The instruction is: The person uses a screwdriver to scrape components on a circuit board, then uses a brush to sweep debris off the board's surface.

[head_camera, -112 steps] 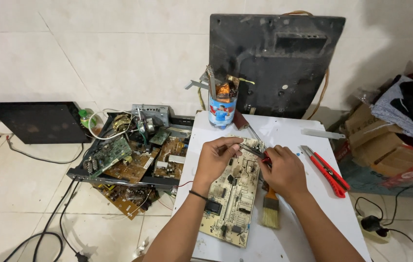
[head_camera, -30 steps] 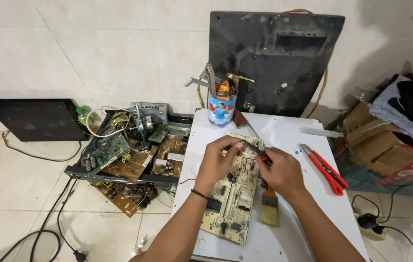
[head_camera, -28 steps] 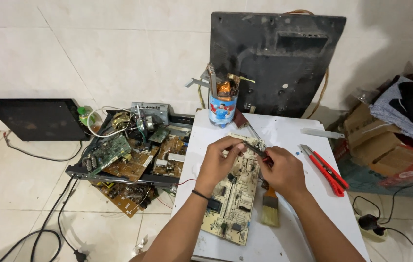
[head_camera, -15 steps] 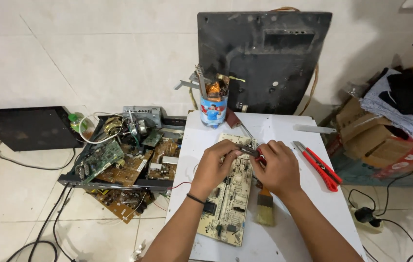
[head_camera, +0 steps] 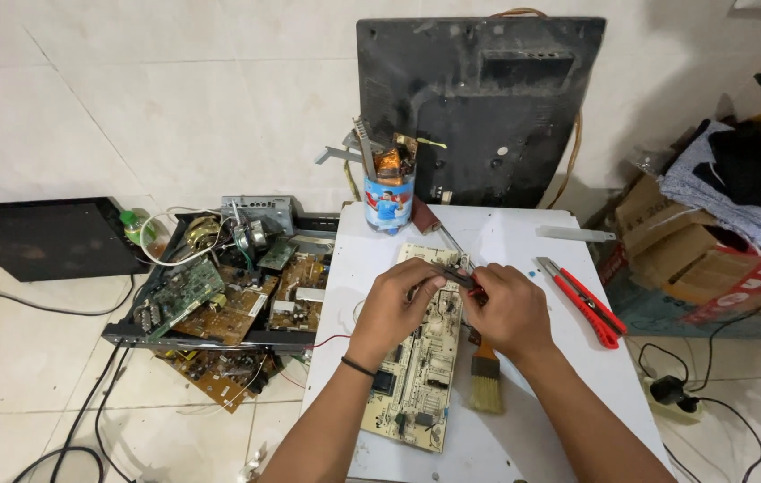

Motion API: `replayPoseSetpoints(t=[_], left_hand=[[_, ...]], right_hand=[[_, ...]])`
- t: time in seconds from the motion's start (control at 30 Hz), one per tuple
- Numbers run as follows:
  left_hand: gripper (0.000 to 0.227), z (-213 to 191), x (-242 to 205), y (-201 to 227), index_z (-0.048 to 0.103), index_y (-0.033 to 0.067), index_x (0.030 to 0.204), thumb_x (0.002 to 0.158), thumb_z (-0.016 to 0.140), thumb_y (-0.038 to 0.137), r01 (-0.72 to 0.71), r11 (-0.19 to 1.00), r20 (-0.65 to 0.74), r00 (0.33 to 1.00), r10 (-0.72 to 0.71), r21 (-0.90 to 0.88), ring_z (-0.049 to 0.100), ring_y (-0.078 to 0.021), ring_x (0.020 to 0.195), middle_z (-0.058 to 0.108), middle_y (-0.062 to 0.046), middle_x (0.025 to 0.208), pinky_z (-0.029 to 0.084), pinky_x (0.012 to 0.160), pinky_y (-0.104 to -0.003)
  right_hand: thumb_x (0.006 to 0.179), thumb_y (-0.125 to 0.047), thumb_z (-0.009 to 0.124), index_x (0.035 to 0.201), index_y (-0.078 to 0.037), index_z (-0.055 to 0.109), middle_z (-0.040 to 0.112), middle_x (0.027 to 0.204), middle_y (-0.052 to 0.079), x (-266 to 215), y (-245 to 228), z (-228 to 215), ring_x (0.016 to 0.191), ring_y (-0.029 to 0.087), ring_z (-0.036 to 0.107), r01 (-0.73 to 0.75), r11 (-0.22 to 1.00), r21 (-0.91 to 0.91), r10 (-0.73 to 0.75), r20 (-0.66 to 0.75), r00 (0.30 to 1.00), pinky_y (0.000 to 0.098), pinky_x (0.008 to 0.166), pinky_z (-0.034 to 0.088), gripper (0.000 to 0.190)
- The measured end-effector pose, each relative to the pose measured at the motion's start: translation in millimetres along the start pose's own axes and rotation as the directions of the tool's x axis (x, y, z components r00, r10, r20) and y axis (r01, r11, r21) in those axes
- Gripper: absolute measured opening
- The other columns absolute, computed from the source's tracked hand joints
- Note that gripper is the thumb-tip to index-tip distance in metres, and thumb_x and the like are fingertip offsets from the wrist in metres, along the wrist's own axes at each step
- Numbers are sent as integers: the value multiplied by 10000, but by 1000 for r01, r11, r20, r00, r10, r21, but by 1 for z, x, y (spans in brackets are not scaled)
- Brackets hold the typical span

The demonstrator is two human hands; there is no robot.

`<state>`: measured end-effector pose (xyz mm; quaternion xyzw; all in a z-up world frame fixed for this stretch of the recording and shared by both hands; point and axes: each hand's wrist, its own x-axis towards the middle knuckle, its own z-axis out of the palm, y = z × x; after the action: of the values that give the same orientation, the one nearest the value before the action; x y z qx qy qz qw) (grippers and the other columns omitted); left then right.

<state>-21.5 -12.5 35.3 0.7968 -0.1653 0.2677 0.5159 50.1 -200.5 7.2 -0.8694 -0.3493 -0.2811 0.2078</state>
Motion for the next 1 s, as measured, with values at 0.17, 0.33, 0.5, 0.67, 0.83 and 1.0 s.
replayPoseSetpoints(t=[0.17, 0.33, 0.5, 0.67, 0.83, 1.0], left_hand=[[128, -1, 0, 7, 734, -14, 955, 1013, 643, 55, 16, 996, -7, 1000, -17, -93, 688, -295, 763, 701, -194, 833, 560, 699, -413], [129, 6, -5, -9, 724, -34, 944, 1009, 638, 37, 27, 995, -10, 1000, -28, -97, 688, -319, 743, 693, -211, 802, 551, 676, -423], [166, 6, -4, -6, 729, -17, 982, 1038, 605, 77, 65, 988, 13, 998, -63, -142, 660, -267, 714, 682, -180, 769, 547, 693, -429], [182, 5, -5, -8, 731, 16, 957, 1045, 587, 83, 60, 990, 8, 998, -59, -130, 672, -264, 703, 684, -155, 759, 553, 697, -402], [214, 4, -4, -4, 720, 31, 901, 1050, 571, 63, 76, 982, 1, 997, -77, -172, 655, -224, 706, 670, -131, 732, 551, 711, -375], [198, 3, -3, -10, 701, 25, 890, 1040, 577, 60, 70, 990, 9, 998, -69, -124, 661, -266, 702, 660, -153, 720, 548, 704, -404]], right_hand=[[843, -156, 728, 737, -79, 672, 562, 580, 55, 2, -1, -1, 550, 237, 622, -35, 998, 57, 32, 55, 998, 319, 493, 505, 143], [864, -131, 695, 685, -52, 654, 566, 529, 68, 4, -2, 5, 483, 225, 598, -144, 964, 224, 111, 152, 982, 303, 466, 492, 200], [923, -178, 684, 583, -27, 586, 498, 421, 110, 9, -9, -3, 389, 207, 495, -294, 872, 392, 198, 267, 943, 315, 410, 422, 385], [972, -159, 634, 523, -43, 554, 484, 376, 66, 12, -19, -11, 366, 144, 395, -405, 784, 470, 253, 354, 900, 281, 393, 384, 471], [979, -122, 603, 506, -46, 534, 469, 365, 68, 15, -21, -11, 367, 141, 346, -511, 720, 469, 303, 450, 840, 283, 409, 343, 484], [967, -131, 633, 554, -58, 563, 490, 402, 63, 7, -10, 9, 371, 133, 394, -530, 698, 482, 324, 448, 834, 276, 413, 362, 425]])
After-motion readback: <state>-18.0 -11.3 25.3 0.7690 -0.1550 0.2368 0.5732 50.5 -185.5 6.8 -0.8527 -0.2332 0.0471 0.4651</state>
